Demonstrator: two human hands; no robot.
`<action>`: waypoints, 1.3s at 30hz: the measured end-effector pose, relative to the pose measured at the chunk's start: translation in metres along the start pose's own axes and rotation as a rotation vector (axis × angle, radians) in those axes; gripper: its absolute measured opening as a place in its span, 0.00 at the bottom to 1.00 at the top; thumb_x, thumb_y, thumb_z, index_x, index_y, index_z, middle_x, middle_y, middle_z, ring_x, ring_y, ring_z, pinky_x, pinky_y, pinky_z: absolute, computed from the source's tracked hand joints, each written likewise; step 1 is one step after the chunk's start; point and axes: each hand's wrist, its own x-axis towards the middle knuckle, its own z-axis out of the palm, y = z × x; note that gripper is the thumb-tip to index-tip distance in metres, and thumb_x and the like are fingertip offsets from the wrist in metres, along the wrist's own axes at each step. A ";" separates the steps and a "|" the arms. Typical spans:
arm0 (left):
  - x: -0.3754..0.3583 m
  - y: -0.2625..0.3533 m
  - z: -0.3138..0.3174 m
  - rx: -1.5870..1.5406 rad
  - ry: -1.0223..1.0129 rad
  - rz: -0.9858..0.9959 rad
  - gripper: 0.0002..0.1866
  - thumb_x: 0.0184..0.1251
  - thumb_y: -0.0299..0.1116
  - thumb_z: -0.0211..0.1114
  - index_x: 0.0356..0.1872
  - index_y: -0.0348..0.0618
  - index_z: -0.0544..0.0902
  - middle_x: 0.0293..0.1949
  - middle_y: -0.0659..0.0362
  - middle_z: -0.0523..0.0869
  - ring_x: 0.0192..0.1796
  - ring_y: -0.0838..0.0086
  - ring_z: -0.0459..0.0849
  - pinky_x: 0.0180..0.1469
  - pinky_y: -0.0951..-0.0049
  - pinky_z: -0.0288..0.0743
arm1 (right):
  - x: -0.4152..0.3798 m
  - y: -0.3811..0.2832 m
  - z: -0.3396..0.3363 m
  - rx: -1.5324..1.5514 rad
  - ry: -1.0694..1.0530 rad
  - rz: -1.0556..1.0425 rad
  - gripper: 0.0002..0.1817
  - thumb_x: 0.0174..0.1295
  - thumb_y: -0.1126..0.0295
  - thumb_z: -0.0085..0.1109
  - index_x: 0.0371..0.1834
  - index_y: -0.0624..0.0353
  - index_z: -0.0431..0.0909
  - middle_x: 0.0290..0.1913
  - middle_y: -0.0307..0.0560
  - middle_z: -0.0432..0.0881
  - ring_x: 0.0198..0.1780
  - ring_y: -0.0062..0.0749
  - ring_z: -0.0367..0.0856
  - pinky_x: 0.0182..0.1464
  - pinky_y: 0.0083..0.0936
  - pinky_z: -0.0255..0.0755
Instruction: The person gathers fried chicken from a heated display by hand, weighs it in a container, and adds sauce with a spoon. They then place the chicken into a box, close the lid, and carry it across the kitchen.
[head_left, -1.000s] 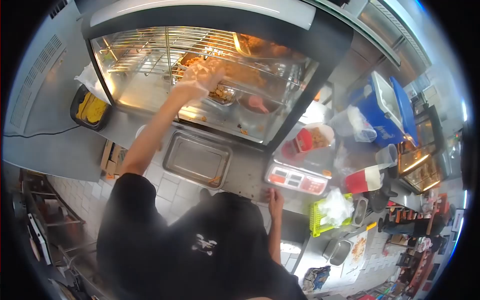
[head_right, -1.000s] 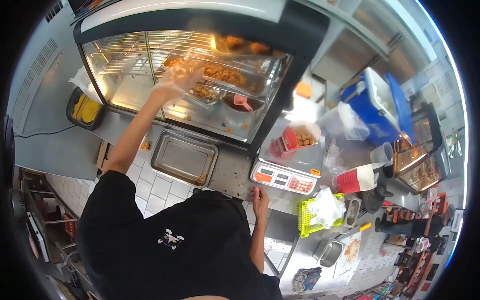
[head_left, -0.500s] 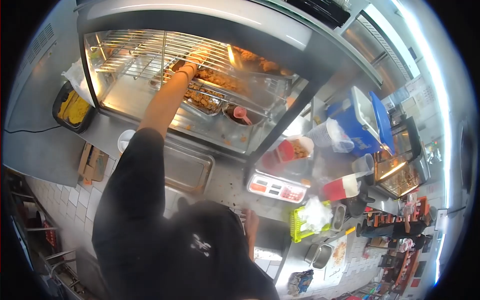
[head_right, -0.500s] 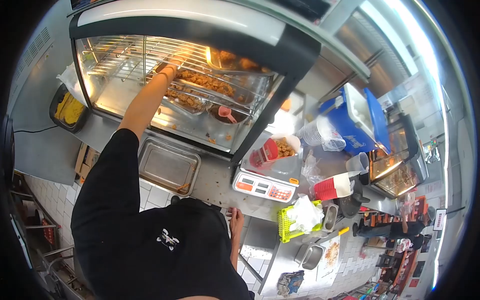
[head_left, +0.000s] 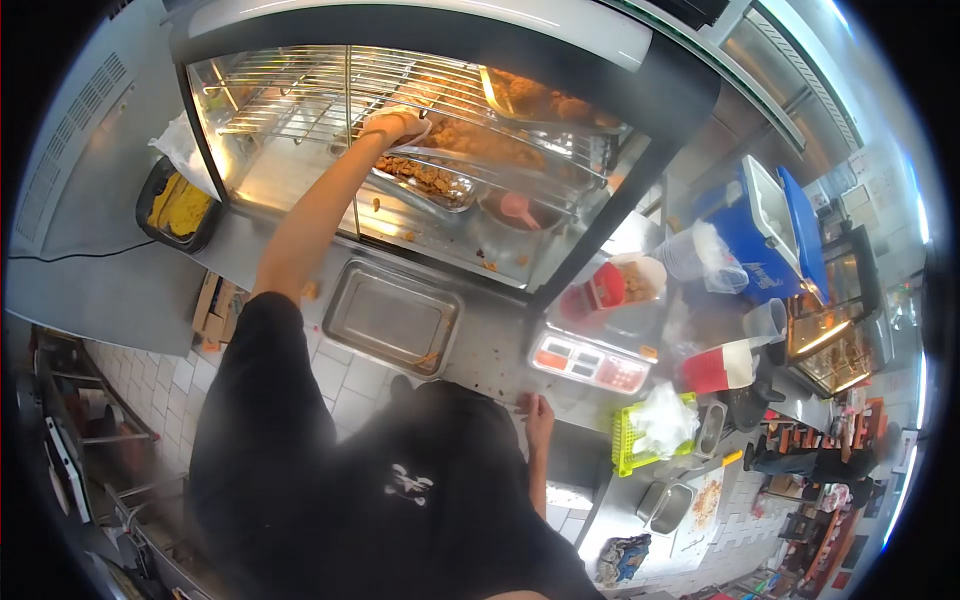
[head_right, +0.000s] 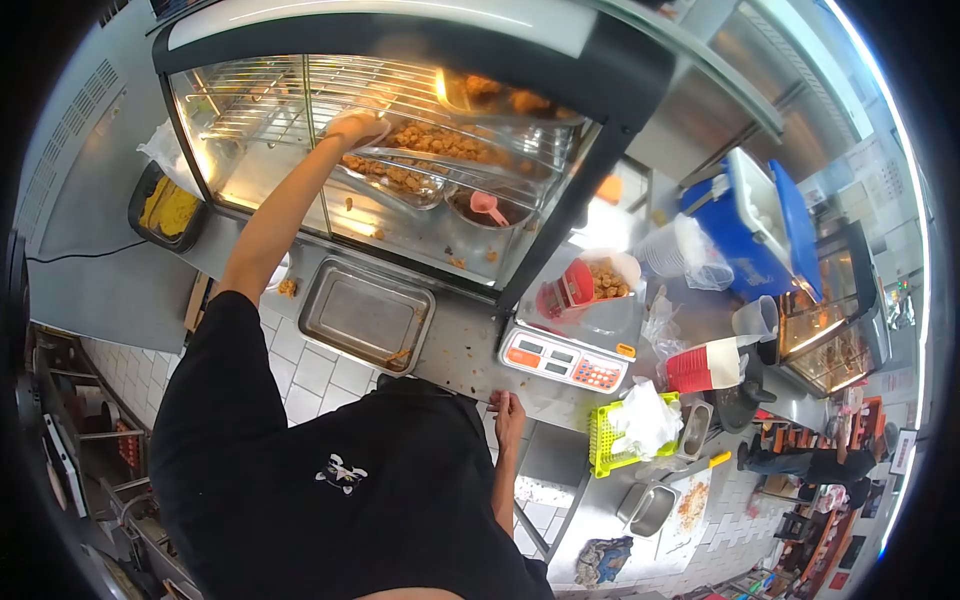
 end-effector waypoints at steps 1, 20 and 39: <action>-0.006 -0.002 0.001 -0.072 0.046 -0.017 0.23 0.61 0.54 0.51 0.35 0.48 0.86 0.37 0.53 0.87 0.40 0.64 0.84 0.47 0.63 0.73 | 0.002 0.000 0.000 0.001 -0.009 0.005 0.21 0.76 0.56 0.44 0.45 0.65 0.80 0.37 0.46 0.86 0.32 0.27 0.85 0.30 0.20 0.72; 0.017 0.038 0.017 0.218 -0.112 0.152 0.21 0.63 0.45 0.45 0.40 0.44 0.83 0.43 0.53 0.84 0.40 0.70 0.81 0.43 0.58 0.74 | 0.011 0.004 -0.002 0.006 -0.039 -0.007 0.24 0.75 0.54 0.46 0.46 0.67 0.80 0.35 0.49 0.85 0.29 0.28 0.83 0.33 0.22 0.74; -0.074 0.041 0.033 -0.034 0.372 0.807 0.26 0.71 0.55 0.53 0.49 0.39 0.79 0.37 0.46 0.84 0.41 0.52 0.83 0.45 0.56 0.76 | 0.002 -0.020 0.002 0.049 0.038 0.014 0.21 0.74 0.58 0.49 0.46 0.68 0.80 0.34 0.50 0.85 0.27 0.27 0.83 0.32 0.21 0.77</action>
